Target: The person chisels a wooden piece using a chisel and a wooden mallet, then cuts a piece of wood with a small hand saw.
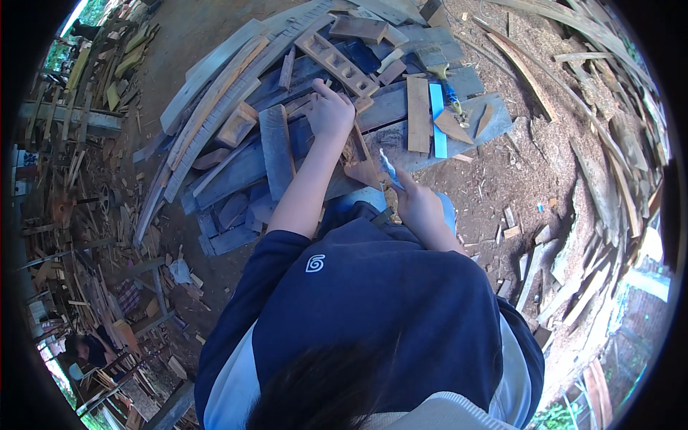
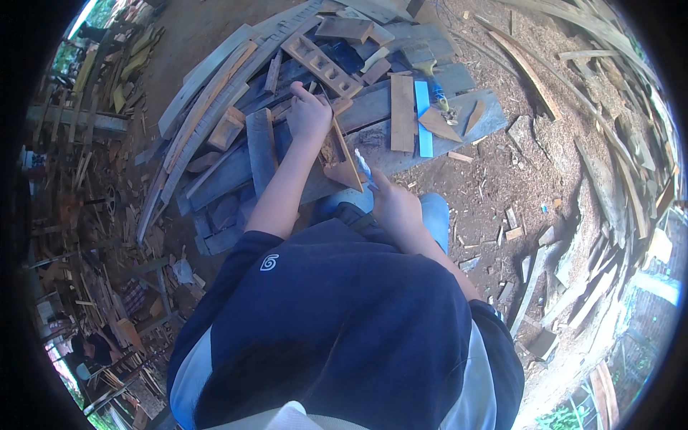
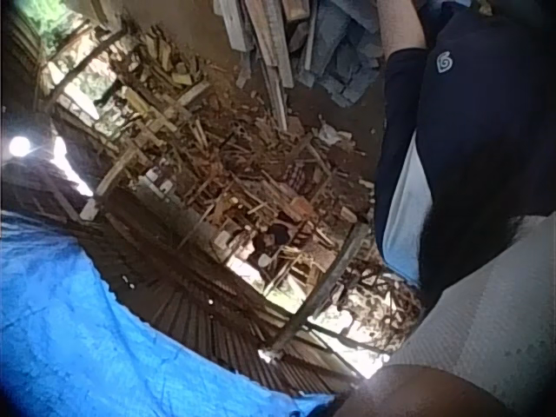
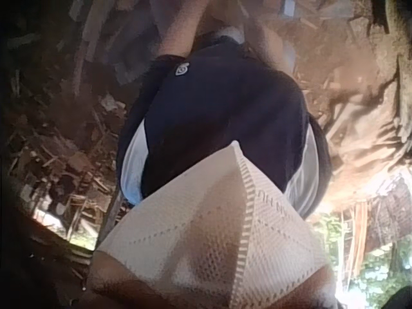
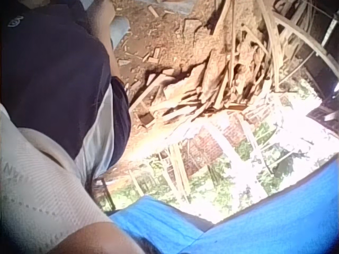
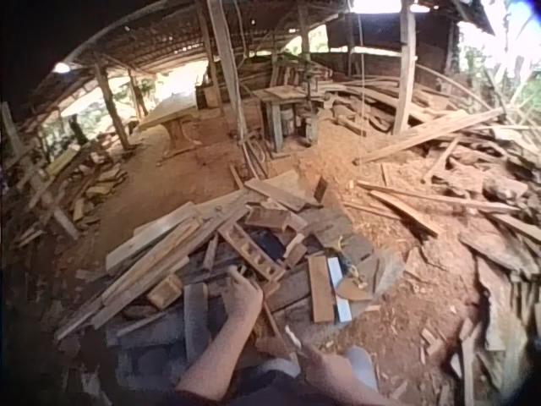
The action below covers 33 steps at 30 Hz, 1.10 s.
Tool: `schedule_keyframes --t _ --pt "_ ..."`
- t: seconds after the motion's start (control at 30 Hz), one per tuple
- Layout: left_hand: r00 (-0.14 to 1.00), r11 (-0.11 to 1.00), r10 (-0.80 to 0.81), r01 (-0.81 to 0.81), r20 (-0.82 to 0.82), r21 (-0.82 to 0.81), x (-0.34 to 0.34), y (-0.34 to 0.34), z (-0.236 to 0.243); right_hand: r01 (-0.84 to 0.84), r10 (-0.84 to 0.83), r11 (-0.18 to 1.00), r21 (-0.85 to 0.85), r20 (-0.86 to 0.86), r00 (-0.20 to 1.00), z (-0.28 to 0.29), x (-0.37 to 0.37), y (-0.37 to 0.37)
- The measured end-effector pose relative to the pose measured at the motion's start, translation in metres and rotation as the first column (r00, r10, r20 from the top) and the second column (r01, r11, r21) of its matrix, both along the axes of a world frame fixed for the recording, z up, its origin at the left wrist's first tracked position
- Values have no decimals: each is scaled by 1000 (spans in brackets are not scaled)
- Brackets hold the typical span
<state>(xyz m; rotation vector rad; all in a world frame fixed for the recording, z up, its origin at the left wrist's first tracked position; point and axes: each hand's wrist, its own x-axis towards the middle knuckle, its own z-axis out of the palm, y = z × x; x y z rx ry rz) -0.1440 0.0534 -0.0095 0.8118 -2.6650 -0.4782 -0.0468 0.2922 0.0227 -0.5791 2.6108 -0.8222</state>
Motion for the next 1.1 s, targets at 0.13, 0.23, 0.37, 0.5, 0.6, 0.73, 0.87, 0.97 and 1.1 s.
schedule_keyframes --t 0.13,0.23,0.37,0.5,0.6,0.73,0.87,0.97,1.1 --pt "999 1000 -8 7 -48 -4 1 2 1 37 -38 999 -6 -44 998 3 -11 -16" --pt "999 1000 5 -4 -36 5 3 4 -1 34 -34 999 3 -40 999 -3 -28 -34" --pt "999 999 12 -14 -38 -42 3 2 -4 21 -23 999 -35 -70 997 -8 -28 -45" --pt "999 999 31 -31 -20 -35 2 4 1 5 -5 1000 1 -43 999 -8 -7 -35" --pt "999 999 32 -33 -7 -40 3 2 2 -62 63 998 18 -40 997 -2 7 -21" --pt "1000 999 29 -30 -12 -40 3 0 -1 -68 68 998 18 -35 997 9 11 -12" --pt "1000 1000 6 -6 -24 -18 5 -2 -5 -45 45 999 -6 -63 997 12 -9 -21" --pt "999 1000 -8 7 -40 -5 7 -3 -6 -51 51 999 4 -74 996 8 -32 -31" --pt "999 1000 2 -3 -40 -19 6 0 -4 -132 128 991 -26 -113 985 9 -25 -32"
